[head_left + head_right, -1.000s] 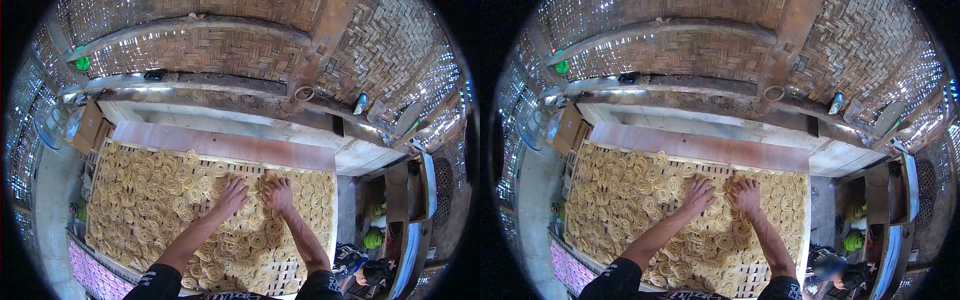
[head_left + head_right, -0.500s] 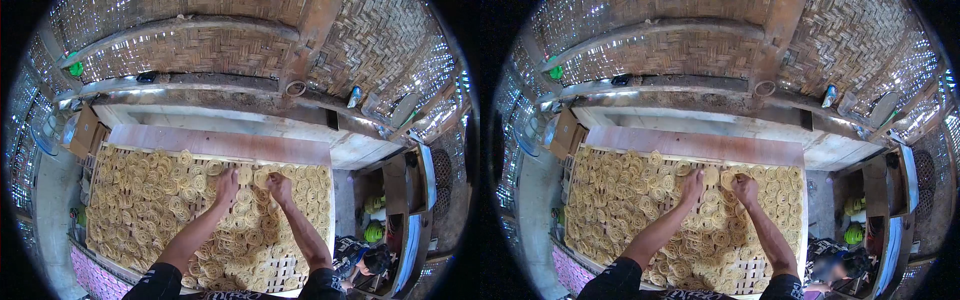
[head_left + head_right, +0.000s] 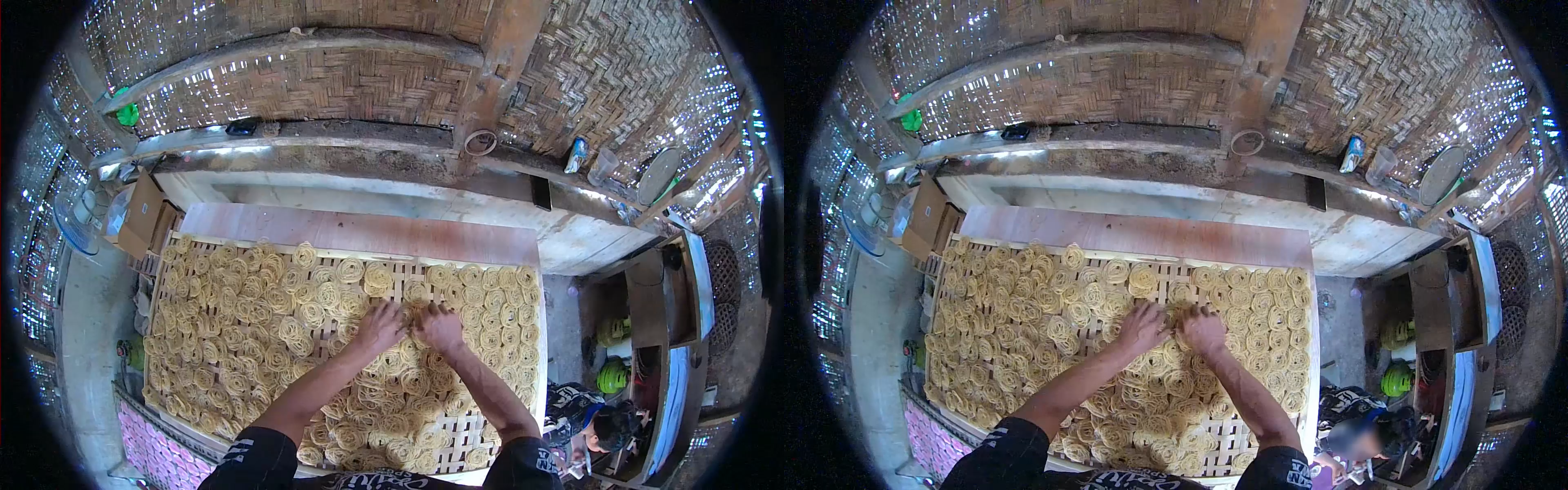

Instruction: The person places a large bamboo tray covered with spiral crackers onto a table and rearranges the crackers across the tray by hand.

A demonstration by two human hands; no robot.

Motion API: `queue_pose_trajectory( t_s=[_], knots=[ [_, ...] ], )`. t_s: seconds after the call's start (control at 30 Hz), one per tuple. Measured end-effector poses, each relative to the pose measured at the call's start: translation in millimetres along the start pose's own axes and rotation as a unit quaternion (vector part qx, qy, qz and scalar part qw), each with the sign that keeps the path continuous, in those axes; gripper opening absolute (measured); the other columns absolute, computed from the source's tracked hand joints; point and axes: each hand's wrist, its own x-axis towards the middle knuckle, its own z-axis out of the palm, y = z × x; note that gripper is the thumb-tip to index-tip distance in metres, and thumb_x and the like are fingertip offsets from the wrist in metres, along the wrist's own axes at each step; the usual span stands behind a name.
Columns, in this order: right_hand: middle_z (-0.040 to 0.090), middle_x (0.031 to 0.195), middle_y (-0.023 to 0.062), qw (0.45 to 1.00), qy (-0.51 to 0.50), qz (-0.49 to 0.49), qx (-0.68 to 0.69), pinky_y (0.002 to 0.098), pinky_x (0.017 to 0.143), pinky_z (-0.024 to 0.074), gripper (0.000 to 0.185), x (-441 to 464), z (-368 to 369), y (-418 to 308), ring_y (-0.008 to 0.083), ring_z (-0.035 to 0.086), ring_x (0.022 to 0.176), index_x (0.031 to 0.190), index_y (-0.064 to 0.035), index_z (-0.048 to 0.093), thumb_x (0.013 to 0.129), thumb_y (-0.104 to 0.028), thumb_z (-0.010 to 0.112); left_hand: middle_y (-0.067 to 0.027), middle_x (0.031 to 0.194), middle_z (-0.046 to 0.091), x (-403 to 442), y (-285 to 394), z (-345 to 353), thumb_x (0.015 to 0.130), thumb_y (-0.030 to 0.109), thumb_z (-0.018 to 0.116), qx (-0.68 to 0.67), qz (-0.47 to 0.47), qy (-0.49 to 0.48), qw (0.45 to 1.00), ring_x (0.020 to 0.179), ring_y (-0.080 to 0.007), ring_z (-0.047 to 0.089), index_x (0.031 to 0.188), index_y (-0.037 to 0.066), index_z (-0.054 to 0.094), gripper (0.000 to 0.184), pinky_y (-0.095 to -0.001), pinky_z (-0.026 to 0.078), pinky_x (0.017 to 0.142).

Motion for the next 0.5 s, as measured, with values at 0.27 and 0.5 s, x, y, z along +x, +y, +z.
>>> queue_pose_trajectory(
  t_s=[0.27,0.5],
  knots=[
    [0.067,0.07,0.0121,0.93,0.182,0.089,0.306,0.0385,0.055,0.0538,0.02,2,-45,11,0.0233,0.065,0.058,0.092,-0.0056,0.073,0.085,-0.023,0.066,-0.0142,0.101,0.067,7,-8,6,0.087,0.02,0.065,0.152,0.106,0.086,0.979,0.083,-0.0239,0.065,0.098,0.007,0.074,0.019,-0.0451,0.055,0.076],
    [0.066,0.105,0.0179,0.967,0.11,0.15,0.176,0.043,0.075,0.0571,0.06,-28,-32,14,0.0333,0.069,0.09,0.123,-0.0094,0.063,0.084,-0.055,0.068,-0.0106,0.084,0.072,5,-19,-30,0.084,0.021,0.072,-0.329,-0.343,0.104,0.874,0.074,-0.0156,0.068,0.104,0.008,0.074,0.023,-0.031,0.057,0.064]
  ],
)
